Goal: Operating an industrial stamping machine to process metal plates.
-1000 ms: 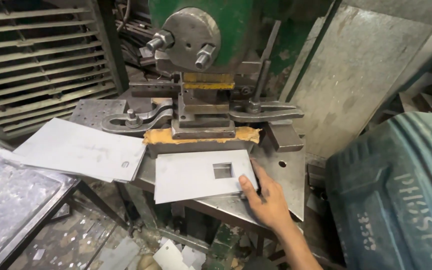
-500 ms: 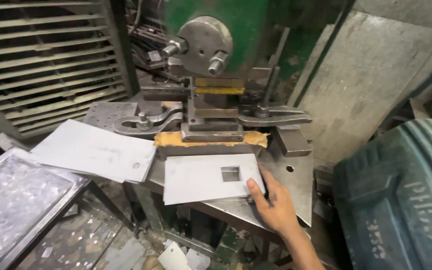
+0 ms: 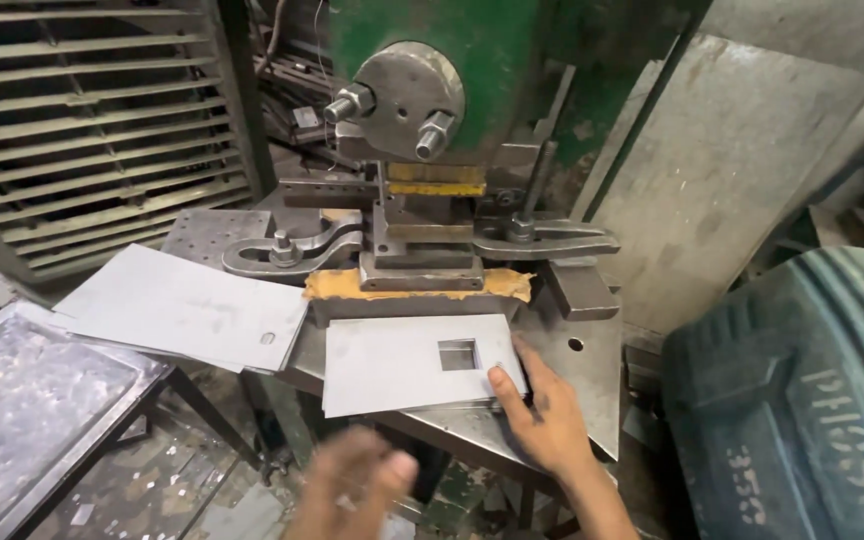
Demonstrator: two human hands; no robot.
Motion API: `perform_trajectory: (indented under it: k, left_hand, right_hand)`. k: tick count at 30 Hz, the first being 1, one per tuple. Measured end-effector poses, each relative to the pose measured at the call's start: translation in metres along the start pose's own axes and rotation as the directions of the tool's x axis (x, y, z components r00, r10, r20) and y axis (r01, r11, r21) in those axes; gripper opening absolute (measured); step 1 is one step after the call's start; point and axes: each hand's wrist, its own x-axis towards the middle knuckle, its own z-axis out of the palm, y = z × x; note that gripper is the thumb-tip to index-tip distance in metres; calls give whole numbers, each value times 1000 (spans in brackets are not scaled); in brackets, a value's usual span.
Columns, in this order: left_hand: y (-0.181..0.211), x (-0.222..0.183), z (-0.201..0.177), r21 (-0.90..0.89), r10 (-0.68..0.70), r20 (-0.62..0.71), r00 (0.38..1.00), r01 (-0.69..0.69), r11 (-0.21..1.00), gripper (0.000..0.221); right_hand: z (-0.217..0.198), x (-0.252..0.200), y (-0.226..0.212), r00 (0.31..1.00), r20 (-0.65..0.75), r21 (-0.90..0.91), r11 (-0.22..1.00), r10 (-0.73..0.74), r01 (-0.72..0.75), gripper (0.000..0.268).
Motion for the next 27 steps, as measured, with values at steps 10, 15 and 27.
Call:
perform_trajectory:
  k: [10, 15, 27]
  left_hand:
    - [16, 66, -39, 450, 443, -80, 893, -364, 815, 79]
    - [4, 81, -44, 447, 590, -115, 799, -489, 749, 70]
    - [6, 89, -40, 179, 192, -112, 975, -170, 969, 66]
  right_hand:
    - [-2, 0, -9, 1000, -13, -24, 1000, -13, 12, 68]
    - [1, 0, -3, 999, -28, -6, 1000, -21, 21, 68]
    - [-1, 0, 1, 1000, 17, 2, 1000, 9, -9, 71]
